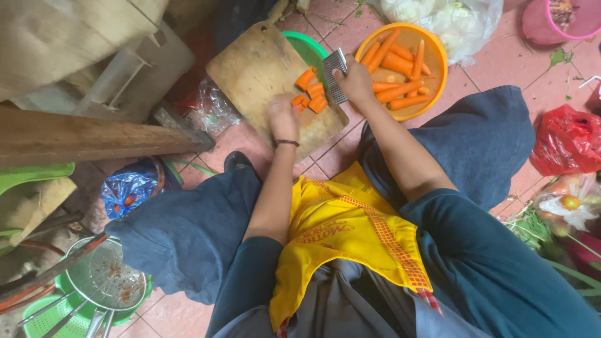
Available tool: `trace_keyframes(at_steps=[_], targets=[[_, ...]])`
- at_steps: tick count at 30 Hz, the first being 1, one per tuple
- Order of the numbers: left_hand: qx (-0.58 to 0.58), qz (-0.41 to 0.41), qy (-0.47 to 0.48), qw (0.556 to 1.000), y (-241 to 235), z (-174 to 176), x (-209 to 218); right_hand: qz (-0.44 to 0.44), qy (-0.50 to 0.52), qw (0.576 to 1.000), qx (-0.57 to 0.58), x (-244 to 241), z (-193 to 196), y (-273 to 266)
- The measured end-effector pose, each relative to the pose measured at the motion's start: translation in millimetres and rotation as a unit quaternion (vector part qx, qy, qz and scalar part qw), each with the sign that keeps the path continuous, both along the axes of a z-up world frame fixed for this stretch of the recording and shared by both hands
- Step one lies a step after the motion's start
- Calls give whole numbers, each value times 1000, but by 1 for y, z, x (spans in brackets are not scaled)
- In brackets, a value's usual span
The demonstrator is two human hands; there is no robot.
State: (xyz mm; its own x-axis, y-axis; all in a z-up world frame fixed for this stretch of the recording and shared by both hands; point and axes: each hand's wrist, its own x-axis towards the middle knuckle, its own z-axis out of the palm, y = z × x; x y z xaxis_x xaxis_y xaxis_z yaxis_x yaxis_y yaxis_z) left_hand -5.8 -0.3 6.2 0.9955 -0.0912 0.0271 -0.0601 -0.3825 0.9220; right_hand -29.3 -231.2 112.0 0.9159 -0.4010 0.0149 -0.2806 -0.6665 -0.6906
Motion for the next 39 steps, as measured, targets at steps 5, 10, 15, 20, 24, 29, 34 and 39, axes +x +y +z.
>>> trace_keyframes(at_steps=[5, 10, 15, 20, 24, 29, 34, 39], targets=[[260, -213, -245, 909, -49, 12, -24, 18, 15, 999, -35, -6, -2, -5], [311, -194, -259, 894, -47, 0, -23, 100, 26, 994, -34, -11, 6, -1], [174, -124, -268, 939, -27, 7, 0, 113, 37, 992, -36, -8, 15, 15], [24, 73, -127, 989, 20, 22, 34, 226, 83, 969, -52, -4, 3, 44], [134, 132, -63, 980, 72, -10, 58, 348, 146, 923, -79, -2, 6, 86], [20, 1, 74, 997, 78, -37, 50, 246, 136, 953, -115, 16, -9, 88], [23, -81, 45, 995, 19, -4, 8, 219, 108, 959, -146, 16, -19, 79], [124, -8, -92, 988, -1, 20, -8, 195, 127, 965, -118, 9, 6, 88]])
